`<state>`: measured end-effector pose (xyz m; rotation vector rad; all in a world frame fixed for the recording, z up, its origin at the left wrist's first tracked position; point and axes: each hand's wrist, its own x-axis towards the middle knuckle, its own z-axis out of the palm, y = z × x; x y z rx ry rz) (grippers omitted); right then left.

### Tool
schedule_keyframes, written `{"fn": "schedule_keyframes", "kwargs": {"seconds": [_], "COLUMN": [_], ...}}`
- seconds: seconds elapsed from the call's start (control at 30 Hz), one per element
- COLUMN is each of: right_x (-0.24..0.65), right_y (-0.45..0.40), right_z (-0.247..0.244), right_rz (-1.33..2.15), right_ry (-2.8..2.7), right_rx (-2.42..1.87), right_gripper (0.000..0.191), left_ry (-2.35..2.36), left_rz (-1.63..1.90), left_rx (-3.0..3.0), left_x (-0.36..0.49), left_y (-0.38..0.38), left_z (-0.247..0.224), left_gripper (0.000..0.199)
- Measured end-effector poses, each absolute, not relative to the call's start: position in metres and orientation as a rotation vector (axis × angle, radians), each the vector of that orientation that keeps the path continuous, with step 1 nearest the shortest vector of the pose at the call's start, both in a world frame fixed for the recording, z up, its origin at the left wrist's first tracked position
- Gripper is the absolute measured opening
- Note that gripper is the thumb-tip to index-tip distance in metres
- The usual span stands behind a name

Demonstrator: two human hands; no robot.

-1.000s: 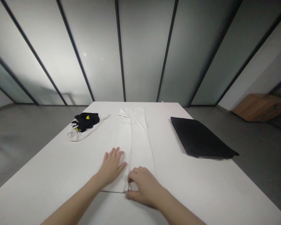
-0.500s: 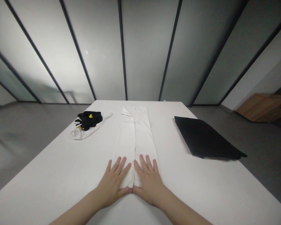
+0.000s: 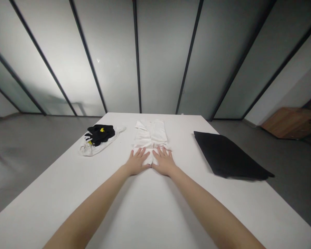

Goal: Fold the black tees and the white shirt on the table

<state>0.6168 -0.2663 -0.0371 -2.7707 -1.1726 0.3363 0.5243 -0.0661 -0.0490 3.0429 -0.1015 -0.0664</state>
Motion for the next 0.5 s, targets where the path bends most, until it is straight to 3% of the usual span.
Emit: {"fn": "schedule_keyframes", "kwargs": {"seconds": [0.23,0.5], "right_x": [0.666,0.649], "right_y": [-0.247,-0.264], "right_z": [-0.033,-0.033], "right_rz": [0.283,0.350], "right_ry": [-1.177,-1.294], "right_rx": [-2.804,-2.749], "right_gripper": [0.093,0.101], "left_ry": [-0.080,-0.110], "left_rz": [-0.043,-0.030], "left_rx": [2.999,2.994], "left_x": [0.586,0.552], "left_y": [-0.045,-0.059], "left_z": [-0.047,-0.044], "left_gripper": [0.080,0.091]}}
